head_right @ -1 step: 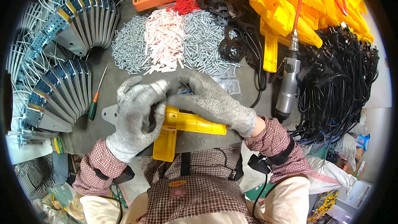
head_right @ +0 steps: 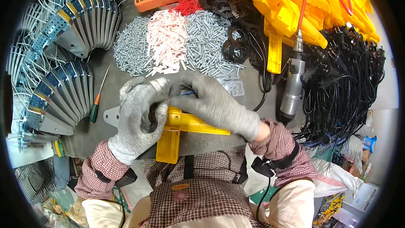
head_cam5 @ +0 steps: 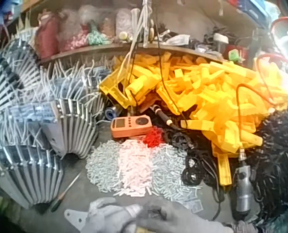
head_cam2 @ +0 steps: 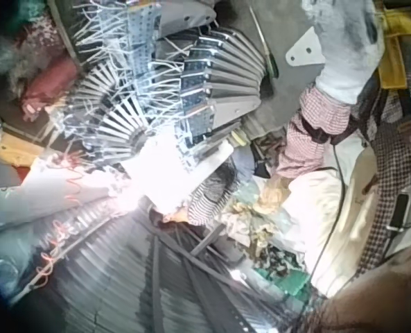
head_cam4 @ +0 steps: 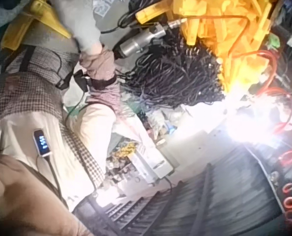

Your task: Assembling plastic and metal components using a pneumatic rivet gun and soldering wires.

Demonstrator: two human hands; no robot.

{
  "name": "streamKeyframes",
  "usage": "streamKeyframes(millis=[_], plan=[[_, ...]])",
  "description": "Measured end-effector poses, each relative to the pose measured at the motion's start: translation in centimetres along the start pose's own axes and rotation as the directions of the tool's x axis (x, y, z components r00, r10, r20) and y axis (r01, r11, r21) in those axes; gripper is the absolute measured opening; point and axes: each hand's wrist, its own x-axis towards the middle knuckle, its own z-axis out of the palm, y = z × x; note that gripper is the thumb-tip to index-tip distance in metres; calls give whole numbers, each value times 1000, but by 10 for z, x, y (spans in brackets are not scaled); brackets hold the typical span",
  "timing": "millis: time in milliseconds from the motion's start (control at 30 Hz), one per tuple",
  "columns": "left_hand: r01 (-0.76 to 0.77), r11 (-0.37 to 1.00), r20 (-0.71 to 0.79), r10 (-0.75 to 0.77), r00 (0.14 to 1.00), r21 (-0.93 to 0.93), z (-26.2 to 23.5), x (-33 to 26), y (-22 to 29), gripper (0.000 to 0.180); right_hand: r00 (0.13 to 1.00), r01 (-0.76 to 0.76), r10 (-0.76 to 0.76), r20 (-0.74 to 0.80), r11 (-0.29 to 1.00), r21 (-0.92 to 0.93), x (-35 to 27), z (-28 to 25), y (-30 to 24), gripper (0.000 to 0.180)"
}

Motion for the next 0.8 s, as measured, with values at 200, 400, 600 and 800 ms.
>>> streamKeyframes(millis=[200, 400, 600, 800], plan=[[270, 924, 66, -262, 963, -271, -5, 2, -7, 28, 986, 75, -106, -127, 971, -228, 3, 4, 3, 19], [-47, 966, 271, -24, 962, 254, -33, 7, 16, 33, 989, -89, 87, -121, 996, -11, 3, 3, 9, 20], [-162, 921, 279, 62, 958, 353, -36, 4, 17, 25, 993, -49, 45, -112, 998, -35, 3, 2, 11, 21], [-257, 937, 363, 160, 918, 238, -12, -15, 16, 18, 979, 112, -137, -150, 981, -160, 3, 0, 15, 21]])
